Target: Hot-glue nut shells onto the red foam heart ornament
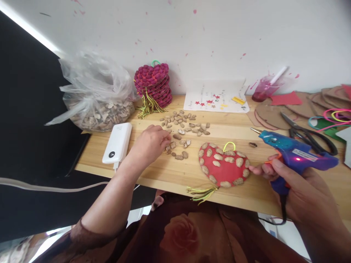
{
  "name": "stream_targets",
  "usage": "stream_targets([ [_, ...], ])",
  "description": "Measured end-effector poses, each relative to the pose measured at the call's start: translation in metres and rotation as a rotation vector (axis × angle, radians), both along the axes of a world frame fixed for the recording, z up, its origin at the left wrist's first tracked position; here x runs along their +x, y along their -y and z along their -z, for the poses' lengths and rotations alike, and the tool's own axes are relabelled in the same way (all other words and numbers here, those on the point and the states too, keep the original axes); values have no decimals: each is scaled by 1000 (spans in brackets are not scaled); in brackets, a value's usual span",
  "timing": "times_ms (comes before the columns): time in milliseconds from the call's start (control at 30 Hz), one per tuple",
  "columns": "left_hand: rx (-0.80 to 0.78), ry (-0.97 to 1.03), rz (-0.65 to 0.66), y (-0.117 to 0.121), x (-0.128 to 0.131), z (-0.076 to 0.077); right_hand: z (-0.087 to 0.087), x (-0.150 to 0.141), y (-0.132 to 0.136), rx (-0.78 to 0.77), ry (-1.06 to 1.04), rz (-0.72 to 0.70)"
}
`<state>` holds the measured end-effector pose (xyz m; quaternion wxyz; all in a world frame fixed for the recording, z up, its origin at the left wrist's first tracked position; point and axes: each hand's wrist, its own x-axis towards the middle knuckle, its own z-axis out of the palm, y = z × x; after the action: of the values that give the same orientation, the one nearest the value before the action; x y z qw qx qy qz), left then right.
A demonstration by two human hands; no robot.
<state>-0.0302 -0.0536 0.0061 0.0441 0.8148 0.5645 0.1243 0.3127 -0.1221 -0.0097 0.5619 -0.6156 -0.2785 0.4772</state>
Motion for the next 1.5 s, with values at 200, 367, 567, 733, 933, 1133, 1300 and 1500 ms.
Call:
stream_targets([
  [200, 6, -8, -5, -8, 5, 6, 1, 1, -2, -30, -12, 19],
  [367, 10, 36, 8, -10, 3, 4, 2, 2, -1, -62, -44, 41],
  [567, 62, 58, -8, -16, -6, -5, 1, 1, 0, -51, -56, 27],
  [733, 52, 12, -33, -19, -3, -10, 3, 2, 0, -70, -35, 46],
  [933, -11, -44, -39, -19, -2, -12, 0, 1, -1, -84, -50, 52],
  [1133, -33, -41, -31, -16, 0, -12, -7, -2, -4, -105, -32, 71],
  [1300, -101, -36, -54, -16, 7, -11, -4, 0, -2, -112, -85, 93],
  [1500, -145, -73, -52, -19, 7, -7, 5, 6, 2, -94, -132, 50],
])
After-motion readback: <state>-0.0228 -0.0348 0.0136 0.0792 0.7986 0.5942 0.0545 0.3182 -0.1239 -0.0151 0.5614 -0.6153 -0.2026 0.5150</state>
